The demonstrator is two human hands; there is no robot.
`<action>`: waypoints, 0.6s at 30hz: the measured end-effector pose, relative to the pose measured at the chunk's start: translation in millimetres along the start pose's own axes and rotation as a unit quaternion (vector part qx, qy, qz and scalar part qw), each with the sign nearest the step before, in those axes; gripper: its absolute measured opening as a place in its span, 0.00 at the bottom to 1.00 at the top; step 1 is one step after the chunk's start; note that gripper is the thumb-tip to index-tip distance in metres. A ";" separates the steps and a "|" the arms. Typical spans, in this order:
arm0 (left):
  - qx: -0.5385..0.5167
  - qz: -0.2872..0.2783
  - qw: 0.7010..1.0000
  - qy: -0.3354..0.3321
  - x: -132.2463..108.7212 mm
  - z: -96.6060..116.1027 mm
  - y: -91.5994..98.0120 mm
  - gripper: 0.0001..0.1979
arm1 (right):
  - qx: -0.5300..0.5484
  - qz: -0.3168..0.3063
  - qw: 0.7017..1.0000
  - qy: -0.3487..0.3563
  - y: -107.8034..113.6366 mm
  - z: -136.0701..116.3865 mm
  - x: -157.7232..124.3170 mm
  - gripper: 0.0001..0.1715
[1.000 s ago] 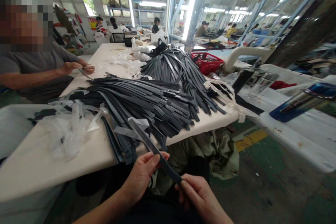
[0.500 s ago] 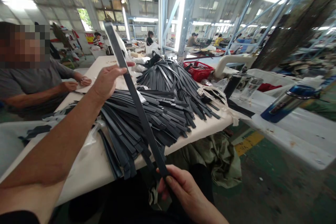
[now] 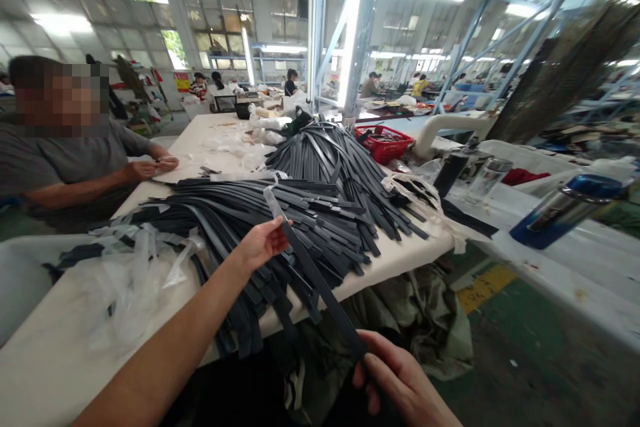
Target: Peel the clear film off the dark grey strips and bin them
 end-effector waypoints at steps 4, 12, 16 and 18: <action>-0.016 -0.018 0.998 0.053 -15.0 -54.7 -1.4 0.11 | -0.004 0.001 1.000 -0.009 -9.4 13.3 0.3 0.27; -0.021 -0.057 0.997 0.049 -37.6 -106.3 -8.6 0.16 | -0.058 0.040 0.997 -0.020 -33.7 33.0 0.5 0.35; -0.044 -0.048 0.996 0.063 -41.5 -122.7 -8.4 0.18 | -0.086 0.074 0.993 -0.017 -33.6 50.4 -3.8 0.34; -0.046 -0.056 0.995 0.069 -45.9 -130.3 -13.0 0.19 | -0.092 0.089 0.992 -0.011 -32.9 50.0 -2.2 0.34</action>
Point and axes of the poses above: each hand's wrist, its own x-axis towards the middle knuckle, its own y-axis out of the back of the hand, z = x × y, the point moved 8 cm from there along x, towards the middle knuckle, and after that the axes turned 10 degrees about y, right-handed, at the moved point
